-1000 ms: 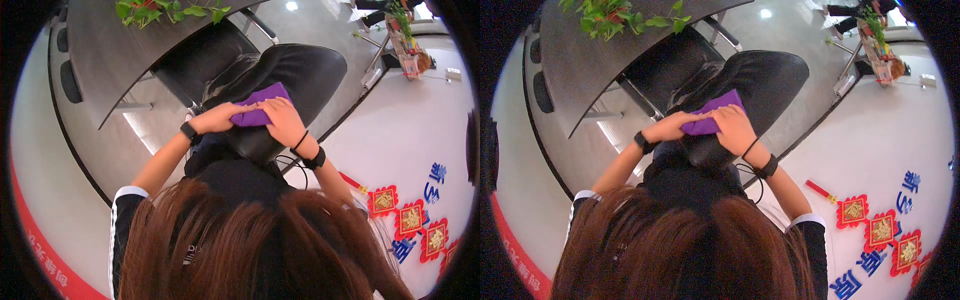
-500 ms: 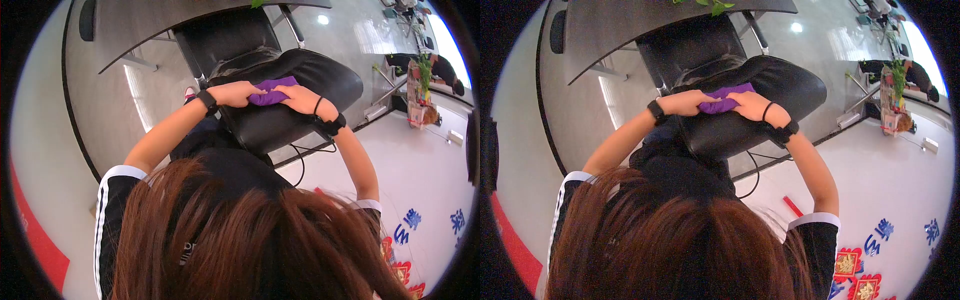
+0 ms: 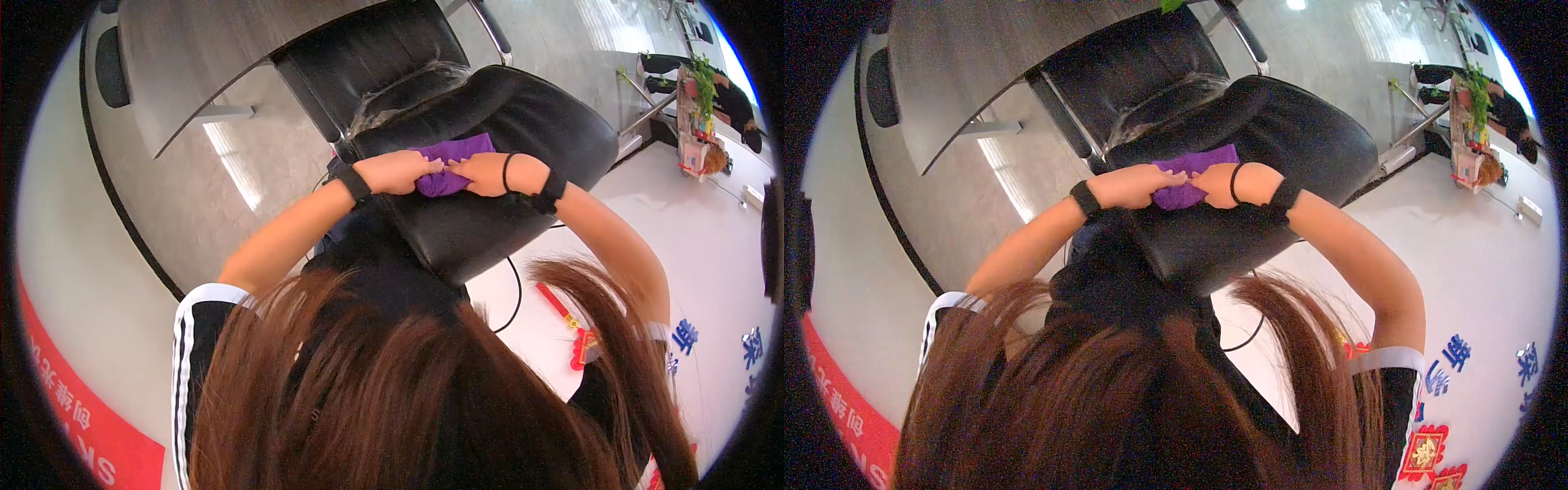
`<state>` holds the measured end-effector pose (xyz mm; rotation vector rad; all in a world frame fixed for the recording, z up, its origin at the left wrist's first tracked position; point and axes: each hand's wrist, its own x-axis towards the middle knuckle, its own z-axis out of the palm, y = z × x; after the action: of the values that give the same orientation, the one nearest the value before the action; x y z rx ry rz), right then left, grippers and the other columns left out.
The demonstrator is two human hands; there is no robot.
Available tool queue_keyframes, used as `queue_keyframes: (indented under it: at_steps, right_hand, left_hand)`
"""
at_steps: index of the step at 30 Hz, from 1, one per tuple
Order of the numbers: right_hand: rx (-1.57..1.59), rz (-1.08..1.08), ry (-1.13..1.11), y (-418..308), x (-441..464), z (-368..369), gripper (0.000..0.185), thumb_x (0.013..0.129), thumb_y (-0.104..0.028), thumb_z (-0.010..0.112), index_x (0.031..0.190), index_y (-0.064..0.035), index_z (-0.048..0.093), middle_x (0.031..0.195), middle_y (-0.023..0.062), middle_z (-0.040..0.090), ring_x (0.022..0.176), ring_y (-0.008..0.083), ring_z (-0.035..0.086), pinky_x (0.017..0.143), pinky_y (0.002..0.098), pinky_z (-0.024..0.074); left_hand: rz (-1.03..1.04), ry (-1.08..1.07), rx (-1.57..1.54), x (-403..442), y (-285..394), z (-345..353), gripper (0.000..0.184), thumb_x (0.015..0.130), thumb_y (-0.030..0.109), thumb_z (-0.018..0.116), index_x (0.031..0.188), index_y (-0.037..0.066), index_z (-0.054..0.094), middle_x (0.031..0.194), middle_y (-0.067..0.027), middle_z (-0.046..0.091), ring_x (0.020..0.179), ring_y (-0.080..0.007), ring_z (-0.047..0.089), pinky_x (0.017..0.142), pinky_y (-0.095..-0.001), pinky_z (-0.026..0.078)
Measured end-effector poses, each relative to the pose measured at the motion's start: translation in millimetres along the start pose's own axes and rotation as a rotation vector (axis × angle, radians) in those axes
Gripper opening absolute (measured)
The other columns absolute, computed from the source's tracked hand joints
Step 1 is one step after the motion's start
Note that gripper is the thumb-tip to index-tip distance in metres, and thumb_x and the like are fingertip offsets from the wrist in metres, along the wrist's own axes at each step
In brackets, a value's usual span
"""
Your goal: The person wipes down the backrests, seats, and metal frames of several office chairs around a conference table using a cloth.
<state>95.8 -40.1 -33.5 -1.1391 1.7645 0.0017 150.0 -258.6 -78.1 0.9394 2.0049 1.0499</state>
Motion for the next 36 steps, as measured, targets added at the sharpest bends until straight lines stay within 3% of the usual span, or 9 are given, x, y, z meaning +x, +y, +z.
queue_keyframes:
  at_steps: [5,8,9,12,16,21,28,31,36]
  right_hand:
    - [0.082,0.118,-0.311,16,61,-27,0.05,0.087,-0.022,0.045,0.133,-0.005,0.045,0.112,0.0233,0.063,0.101,0.0375,0.061,0.084,0.046,0.0477]
    - [0.136,-0.02,-0.223,45,95,-12,0.052,0.085,-0.021,0.045,0.135,-0.0056,0.045,0.115,0.0213,0.063,0.1,0.0359,0.061,0.082,0.0451,0.0479]
    - [0.161,0.158,-0.381,57,116,0,0.057,0.084,-0.023,0.048,0.138,-0.0077,0.043,0.118,0.0184,0.062,0.102,0.0341,0.06,0.083,0.0439,0.0478]
    - [0.107,0.117,-0.534,70,141,-12,0.063,0.083,-0.028,0.052,0.142,-0.0105,0.039,0.124,0.017,0.06,0.107,0.033,0.059,0.086,0.043,0.0473]
    - [0.222,0.109,-0.526,68,142,-34,0.067,0.082,-0.035,0.056,0.142,-0.0124,0.039,0.129,0.0177,0.057,0.113,0.0328,0.057,0.092,0.0442,0.0454]
    - [0.243,0.198,-0.349,93,175,5,0.059,0.086,-0.031,0.05,0.141,-0.0135,0.04,0.132,0.0197,0.054,0.118,0.0355,0.054,0.097,0.0433,0.044]
    - [0.364,0.192,-0.161,128,238,53,0.057,0.086,-0.024,0.048,0.141,-0.0137,0.041,0.131,0.0197,0.055,0.113,0.0357,0.058,0.092,0.0446,0.048]
    - [0.431,0.314,-0.284,86,217,-2,0.06,0.086,-0.017,0.052,0.144,-0.0157,0.038,0.136,0.0193,0.051,0.123,0.0337,0.051,0.105,0.0365,0.0379]
    - [0.346,0.098,-0.177,102,219,32,0.058,0.085,-0.015,0.053,0.142,-0.0134,0.042,0.136,0.0146,0.051,0.124,0.0301,0.05,0.102,0.0367,0.0393]
  left_hand:
    - [-0.15,-0.105,-0.006,12,-45,-7,0.063,0.075,-0.009,0.052,0.136,0.007,0.045,0.125,-0.0223,0.055,0.114,-0.0394,0.053,0.094,-0.0421,0.046]
    - [-0.136,-0.033,0.05,19,-96,21,0.068,0.074,-0.011,0.053,0.138,0.009,0.043,0.124,-0.0221,0.056,0.112,-0.0389,0.055,0.092,-0.0435,0.046]
    - [-0.03,0.175,0.043,17,-109,30,0.036,0.085,0.001,0.052,0.12,0.006,0.059,0.1,-0.0207,0.065,0.096,-0.0384,0.062,0.079,-0.0446,0.049]
    - [-0.061,0.109,-0.01,27,-114,15,0.029,0.086,0.004,0.053,0.113,0.007,0.064,0.098,-0.0196,0.066,0.095,-0.0378,0.062,0.079,-0.0441,0.05]
    - [-0.173,0.142,-0.027,32,-127,20,0.027,0.094,0.024,0.049,0.105,0.004,0.064,0.096,-0.0237,0.063,0.092,-0.0402,0.061,0.077,-0.0451,0.048]
    - [-0.29,0.188,0.085,42,-159,37,0.03,0.086,0.003,0.052,0.115,0.007,0.059,0.095,-0.021,0.065,0.092,-0.0392,0.062,0.078,-0.0481,0.05]
    - [-0.465,0.219,0.16,35,-187,48,0.026,0.093,0.009,0.043,0.112,0.004,0.06,0.093,-0.0214,0.065,0.087,-0.039,0.064,0.075,-0.0485,0.052]
    - [-0.431,0.195,0.157,31,-193,52,0.025,0.094,0.01,0.043,0.109,0.003,0.061,0.093,-0.022,0.065,0.088,-0.039,0.064,0.075,-0.0486,0.052]
    - [-0.4,0.332,0.096,9,-164,40,0.022,0.086,0.01,0.049,0.094,0.002,0.068,0.093,-0.0218,0.067,0.09,-0.0369,0.065,0.077,-0.0462,0.052]
